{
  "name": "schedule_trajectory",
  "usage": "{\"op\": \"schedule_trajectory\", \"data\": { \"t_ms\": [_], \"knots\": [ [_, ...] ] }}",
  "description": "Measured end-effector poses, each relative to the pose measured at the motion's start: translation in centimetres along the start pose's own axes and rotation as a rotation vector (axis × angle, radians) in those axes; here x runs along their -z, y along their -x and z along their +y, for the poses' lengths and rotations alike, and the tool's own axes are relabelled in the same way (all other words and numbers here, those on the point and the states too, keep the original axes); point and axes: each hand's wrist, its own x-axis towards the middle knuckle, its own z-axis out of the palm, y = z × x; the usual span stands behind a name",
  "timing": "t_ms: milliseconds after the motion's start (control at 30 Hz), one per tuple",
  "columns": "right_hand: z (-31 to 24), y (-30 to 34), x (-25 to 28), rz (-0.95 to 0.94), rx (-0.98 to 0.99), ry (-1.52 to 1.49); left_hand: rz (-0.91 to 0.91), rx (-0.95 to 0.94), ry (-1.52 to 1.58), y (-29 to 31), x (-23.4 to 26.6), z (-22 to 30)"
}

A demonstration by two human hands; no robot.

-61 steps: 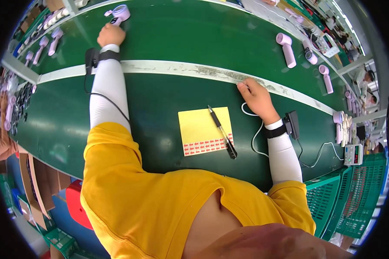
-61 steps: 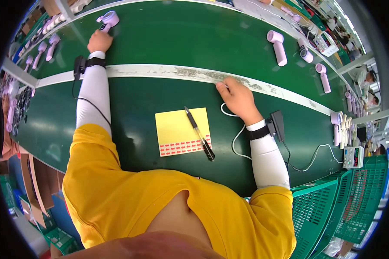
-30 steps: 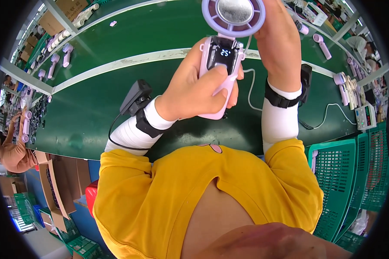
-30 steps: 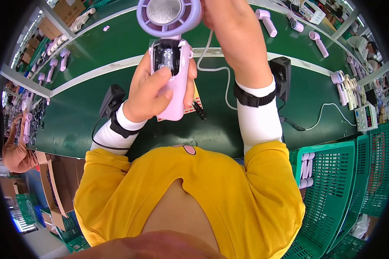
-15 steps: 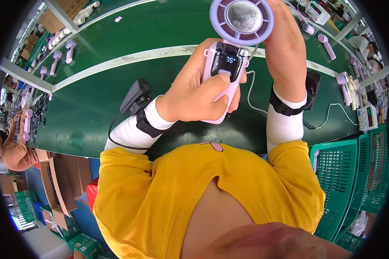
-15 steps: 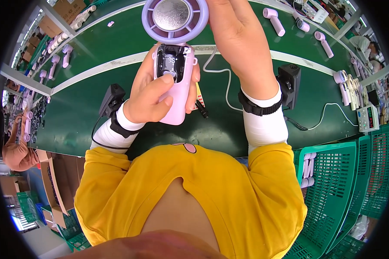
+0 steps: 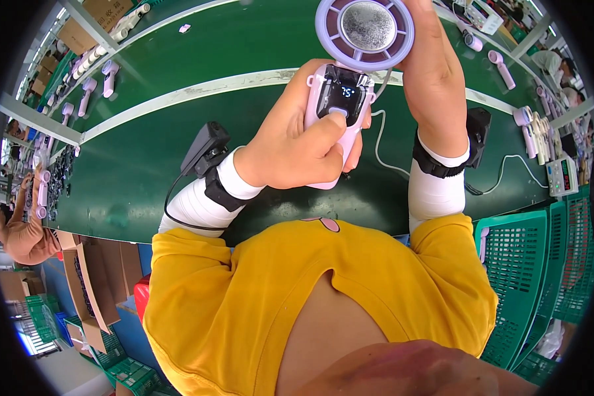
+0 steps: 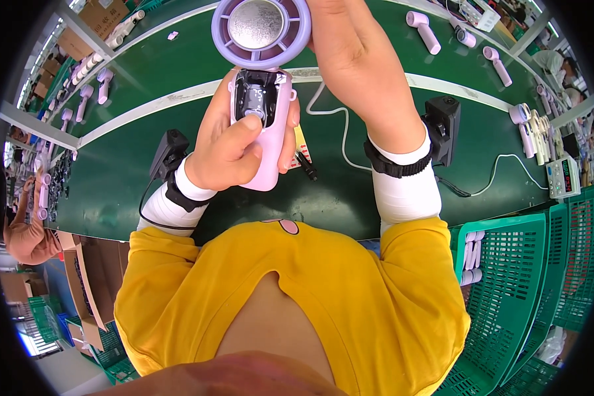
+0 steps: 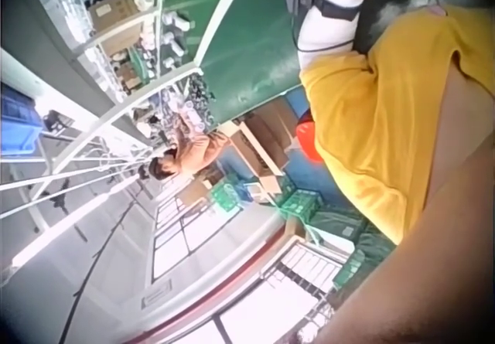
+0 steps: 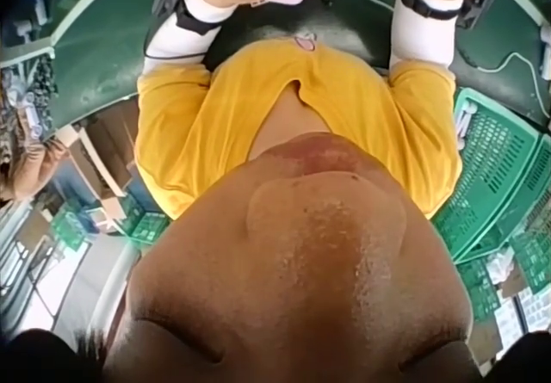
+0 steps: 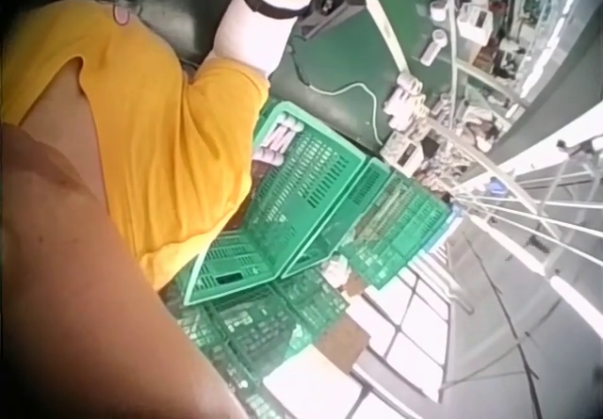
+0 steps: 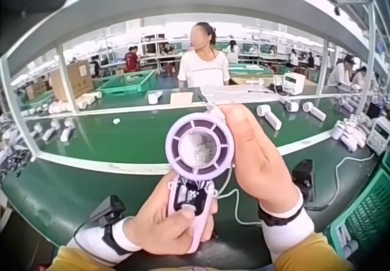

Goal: The person picks up handheld fans from a conveyor belt, presses their buttons to test them, and plugs a cable into their bases. They repeat these actions with several fans, lining them up on the work surface before placing them back onto the belt.

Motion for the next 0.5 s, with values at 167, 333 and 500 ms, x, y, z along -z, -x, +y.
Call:
{"op": "schedule_trajectory", "data": {
  "t_ms": [167, 333, 500],
  "knots": [
    [0.18, 0.23, 0.15, 0.005, 0.062, 0.118, -0.003, 0.046, 0.083, -0.69, 0.38, -0.47],
    [0.27, 0.04, -0.20, 0.003, 0.089, 0.116, 0.010, 0.068, 0.129, -0.78, 0.48, -0.77],
    [0.20, 0.34, -0.50, 0.034, 0.065, 0.028, 0.000, 0.013, 0.055, -0.25, 0.15, -0.71]
  ]
}}
